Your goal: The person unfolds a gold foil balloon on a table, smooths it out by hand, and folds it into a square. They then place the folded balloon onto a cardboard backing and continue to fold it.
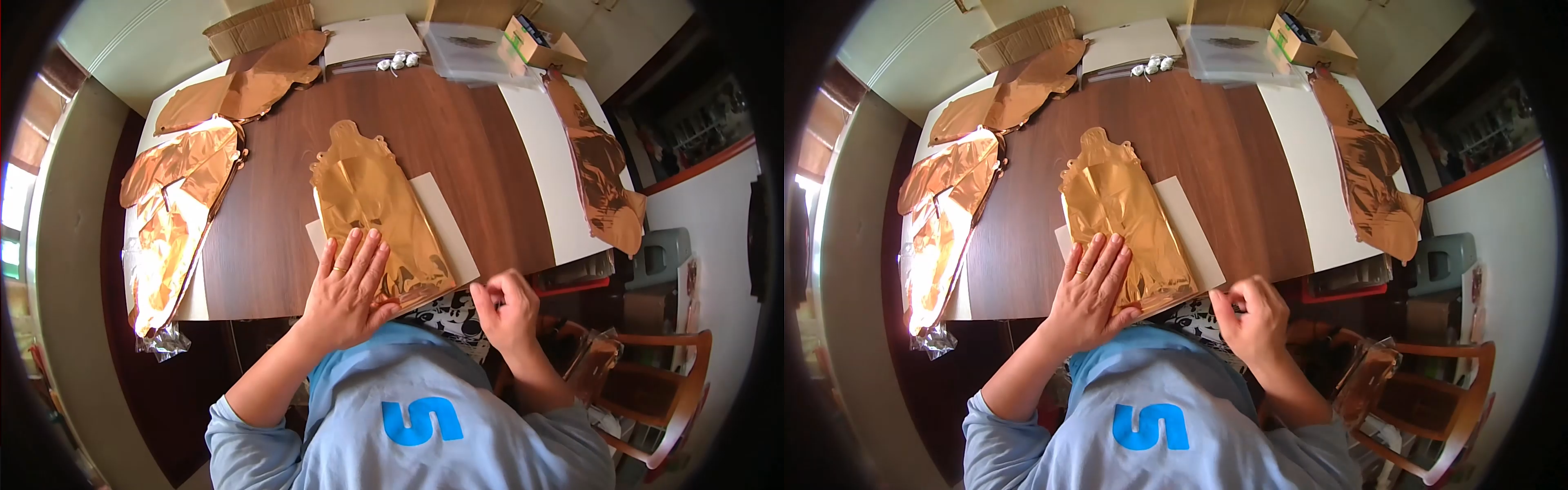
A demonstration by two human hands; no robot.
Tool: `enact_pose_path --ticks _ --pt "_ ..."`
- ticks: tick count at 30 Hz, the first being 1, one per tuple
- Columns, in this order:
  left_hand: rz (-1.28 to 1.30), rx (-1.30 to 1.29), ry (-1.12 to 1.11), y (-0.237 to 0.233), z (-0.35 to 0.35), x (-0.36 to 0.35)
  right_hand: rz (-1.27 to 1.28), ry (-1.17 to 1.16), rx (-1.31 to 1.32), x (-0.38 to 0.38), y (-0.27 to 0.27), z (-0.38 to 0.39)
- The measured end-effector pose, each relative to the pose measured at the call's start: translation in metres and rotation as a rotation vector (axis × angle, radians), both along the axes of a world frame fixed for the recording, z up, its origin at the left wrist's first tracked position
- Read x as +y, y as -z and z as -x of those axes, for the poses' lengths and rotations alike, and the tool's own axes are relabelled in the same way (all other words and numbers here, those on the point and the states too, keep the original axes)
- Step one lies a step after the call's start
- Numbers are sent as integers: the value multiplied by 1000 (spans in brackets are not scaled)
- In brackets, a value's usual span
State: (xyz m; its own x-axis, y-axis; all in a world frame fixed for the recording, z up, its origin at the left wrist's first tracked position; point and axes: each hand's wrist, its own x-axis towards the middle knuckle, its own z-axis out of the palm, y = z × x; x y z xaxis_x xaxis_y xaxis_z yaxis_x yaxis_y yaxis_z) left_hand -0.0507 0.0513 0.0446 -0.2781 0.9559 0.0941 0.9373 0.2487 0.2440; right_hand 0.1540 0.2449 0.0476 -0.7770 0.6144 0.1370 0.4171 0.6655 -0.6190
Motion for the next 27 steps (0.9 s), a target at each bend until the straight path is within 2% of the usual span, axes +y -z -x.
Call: enact_pose_path --ticks 3,4,6,9,12,19,23,26,27 --pt "-3 -22 18 0 -1 -2 556 69 -183 10 24 -27" --pt "-16 -21 28 2 -3 -3 1350 164 154 11 38 -16" --pt "-27 -17 23 0 -1 -2 1563 122 205 5 40 1" --pt "-18 -24 1 -3 -2 -1 1800 153 147 -8 47 18" --pt "-29 10 -30 0 -1 1 1714 235 139 -16 43 30" --pt "-20 6 -35 0 -3 0 1998 218 333 -23 39 21" --pt "-17 -8 21 -2 -9 -9 2029 120 273 -35 37 6" --pt "-12 -91 89 -5 -12 -21 2112 -84 369 -43 21 -7" --pt "-10 -110 104 -6 -13 -25 2042 -203 367 -44 14 -9"
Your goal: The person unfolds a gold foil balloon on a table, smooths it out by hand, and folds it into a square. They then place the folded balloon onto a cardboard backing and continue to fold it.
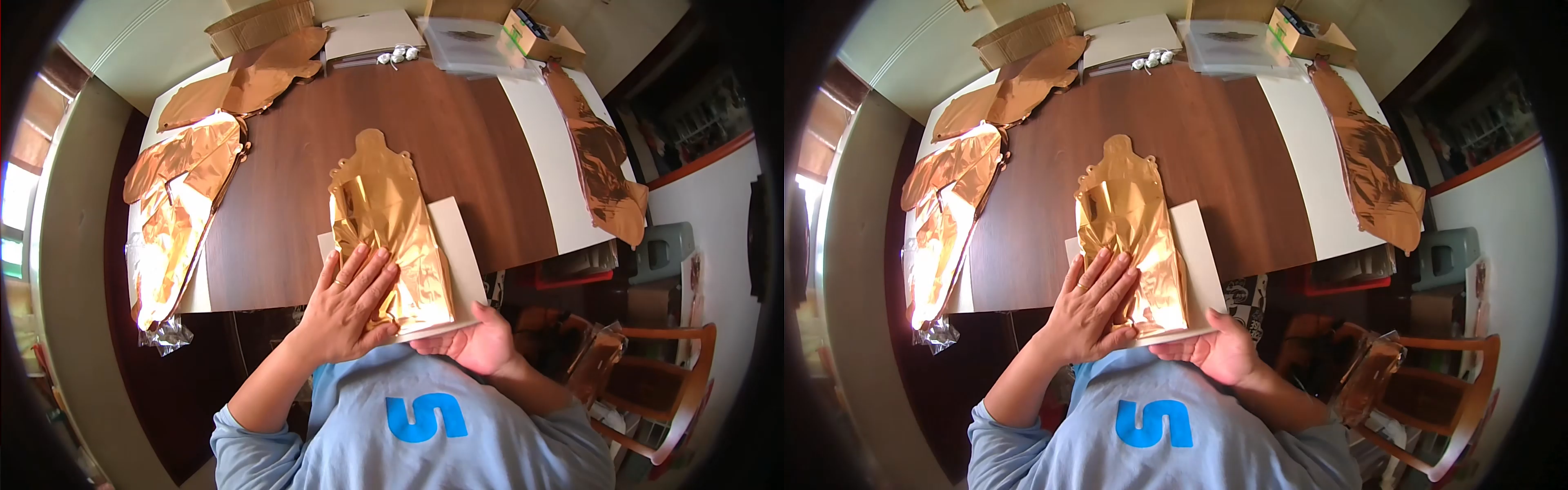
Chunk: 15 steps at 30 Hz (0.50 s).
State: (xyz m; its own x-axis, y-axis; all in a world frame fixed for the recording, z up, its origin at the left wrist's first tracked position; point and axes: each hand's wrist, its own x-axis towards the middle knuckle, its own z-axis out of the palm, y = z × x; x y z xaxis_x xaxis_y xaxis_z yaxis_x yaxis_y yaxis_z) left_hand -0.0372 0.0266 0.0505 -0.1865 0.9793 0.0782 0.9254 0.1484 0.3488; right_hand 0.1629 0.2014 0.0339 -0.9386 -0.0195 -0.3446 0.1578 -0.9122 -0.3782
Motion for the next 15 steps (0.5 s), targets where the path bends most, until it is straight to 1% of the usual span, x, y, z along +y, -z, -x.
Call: enact_pose_path --ticks 3,4,5,7,10,11,14,15 --pt "36 -4 22 -1 -2 -6 -41 20 42 20 4 -11" --pt "32 -7 20 -2 -2 -6 -51 -53 93 39 7 -12" --pt "28 -12 18 -2 -2 -6 -28 -73 171 55 11 -11" --pt "28 -1 17 -1 -3 -5 -228 -119 -1 72 11 -2" --pt "19 4 27 0 -3 -5 -487 -156 -129 56 -11 23" --pt "15 4 29 0 -3 -7 -516 -140 -136 52 -11 25" --pt "-136 -200 -52 -1 2 -14 -603 -109 -115 41 4 23" --pt "-272 -293 -153 1 6 -17 -625 -105 -118 40 5 19"
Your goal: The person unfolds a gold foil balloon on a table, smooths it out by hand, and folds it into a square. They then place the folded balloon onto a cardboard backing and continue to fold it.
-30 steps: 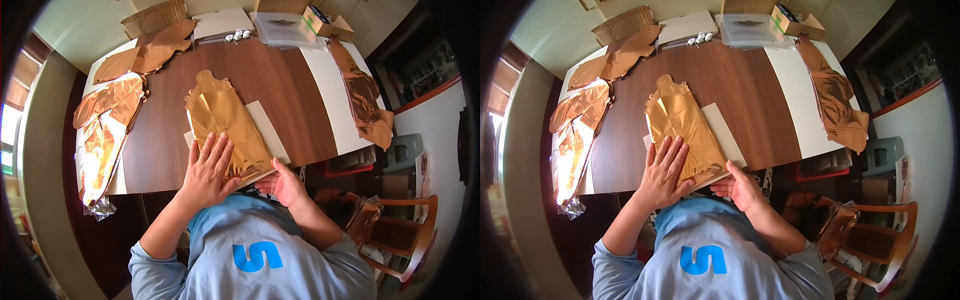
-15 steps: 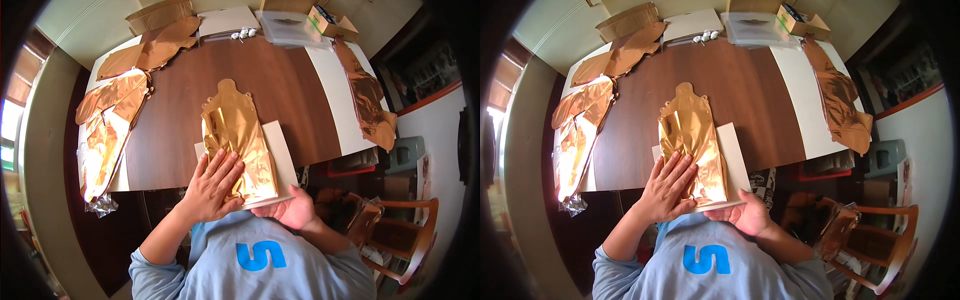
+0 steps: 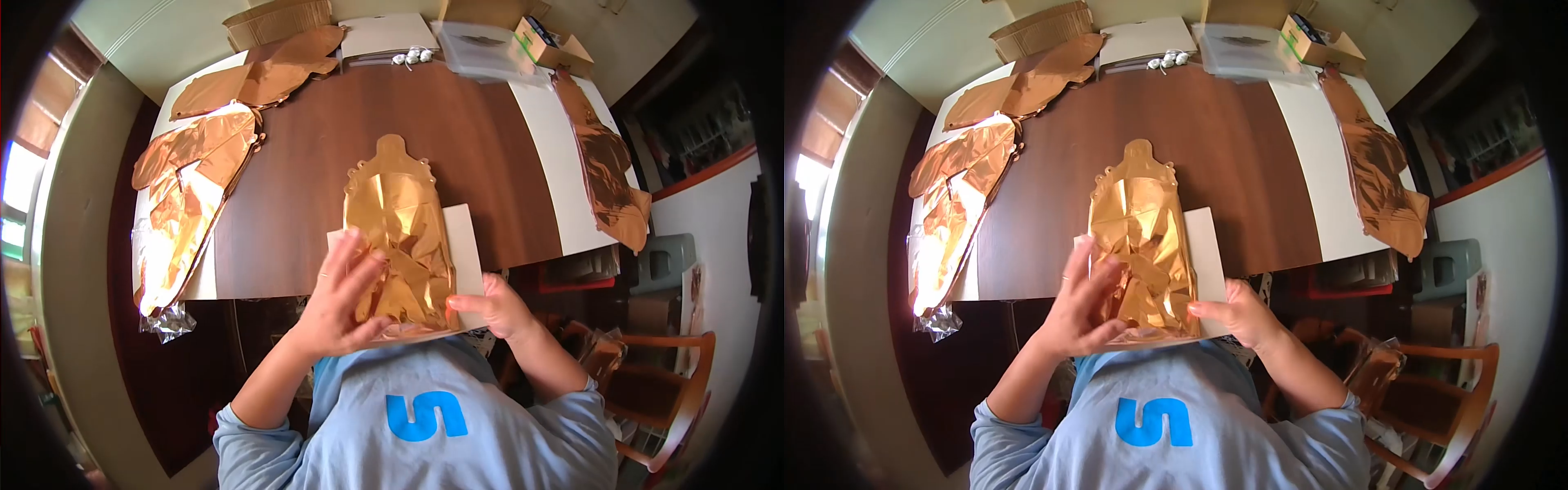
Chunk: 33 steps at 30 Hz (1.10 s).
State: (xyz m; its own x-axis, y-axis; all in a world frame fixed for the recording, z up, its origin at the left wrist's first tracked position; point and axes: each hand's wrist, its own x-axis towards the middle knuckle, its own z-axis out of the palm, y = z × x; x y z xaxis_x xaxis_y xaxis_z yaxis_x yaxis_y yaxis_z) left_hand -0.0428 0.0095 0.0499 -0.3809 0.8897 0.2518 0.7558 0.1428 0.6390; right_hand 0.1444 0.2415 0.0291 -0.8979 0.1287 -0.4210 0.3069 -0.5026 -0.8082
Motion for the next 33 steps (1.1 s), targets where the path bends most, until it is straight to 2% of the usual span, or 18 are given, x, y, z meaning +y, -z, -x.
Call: enact_pose_path --ticks 2,3,6,8,10,11,13,15,20,23,26,29,33 --pt "-252 -192 -212 7 5 -6 -37 8 -1 -3 0 -8" --pt "-344 -530 -282 5 5 -6 16 23 14 -5 -10 -9" --pt "-415 -921 -254 -14 5 0 68 -49 92 -4 -10 -19" --pt "-247 -919 -269 -22 9 -1 83 -37 34 -10 -23 -20" --pt "-238 -980 -255 -24 7 0 85 -18 12 -15 -29 -22" --pt "-239 -994 -250 -25 3 1 90 -126 -3 -5 -16 -32" --pt "-253 -1109 -215 -23 -6 -1 153 -108 126 1 -21 -24" --pt "-253 -1091 -220 -15 -12 0 151 -52 200 6 -31 -8" --pt "-206 -993 -232 -13 -14 6 -113 85 88 4 -42 18" --pt "-285 -1129 -229 -29 -15 7 -175 97 80 7 -50 22" --pt "-326 -1007 -197 -21 -15 4 -361 151 184 7 -44 19" --pt "-267 -941 -171 -23 -14 0 -369 177 255 4 -48 11" --pt "-262 -853 -177 -31 -16 1 -541 123 298 9 -48 1"
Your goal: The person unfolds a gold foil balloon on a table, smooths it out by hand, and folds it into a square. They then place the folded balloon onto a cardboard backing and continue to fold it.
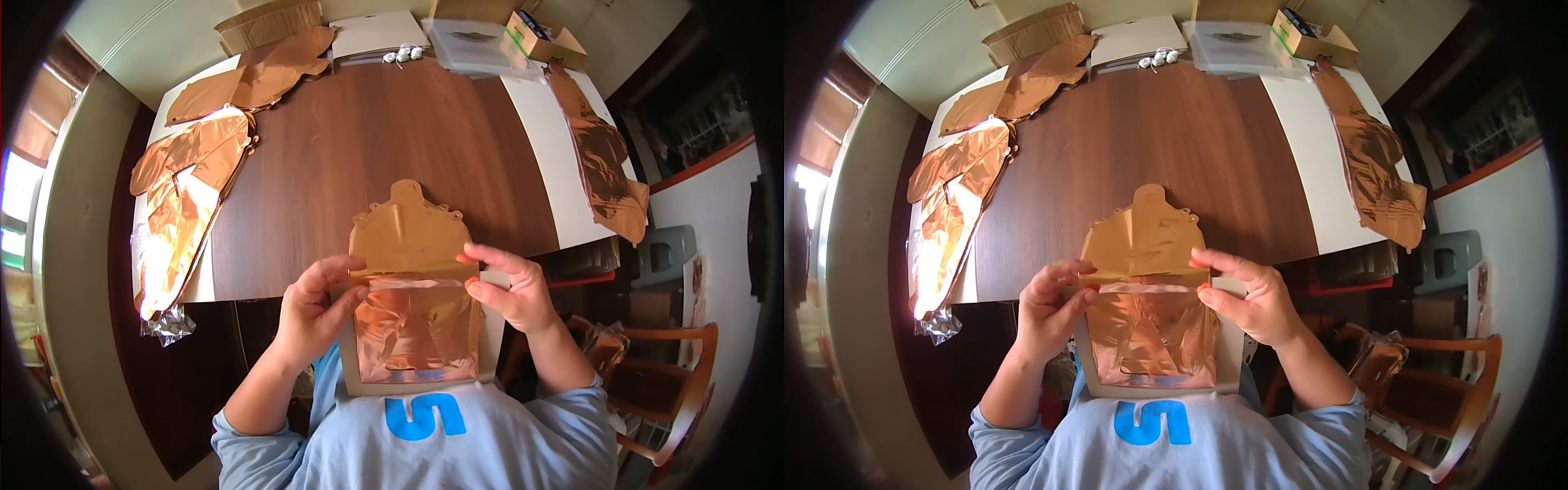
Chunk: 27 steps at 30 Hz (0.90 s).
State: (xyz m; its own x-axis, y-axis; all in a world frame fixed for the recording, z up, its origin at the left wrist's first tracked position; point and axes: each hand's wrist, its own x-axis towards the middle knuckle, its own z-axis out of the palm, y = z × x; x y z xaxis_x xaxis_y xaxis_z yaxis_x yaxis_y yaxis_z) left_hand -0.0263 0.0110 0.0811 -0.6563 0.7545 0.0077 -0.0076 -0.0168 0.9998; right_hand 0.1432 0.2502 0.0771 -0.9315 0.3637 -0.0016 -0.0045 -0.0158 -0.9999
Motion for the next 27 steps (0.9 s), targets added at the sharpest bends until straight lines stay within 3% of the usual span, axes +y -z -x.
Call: enact_pose_path --ticks 5,8,15,19,21,23,24,26,27 --pt "148 -77 8 -28 -6 -6 -262 -68 -150 4 -33 -10" --pt "326 -132 102 -52 -7 -14 -311 -98 -154 4 -41 -17" --pt "398 66 156 -78 -14 -36 -330 -272 -135 3 -80 -24" --pt "477 -84 145 -96 7 -18 -387 -267 -199 11 -88 0" --pt "645 -78 176 -76 40 1 -286 -283 -282 29 -57 35" --pt "615 -304 101 -29 67 14 -79 -271 -503 47 -24 71" --pt "696 -42 89 -17 75 21 60 -263 -470 56 2 83" --pt "841 479 62 -3 81 33 10 -267 -540 69 12 101" --pt "760 736 -15 -2 79 38 -15 -269 -574 72 12 108"
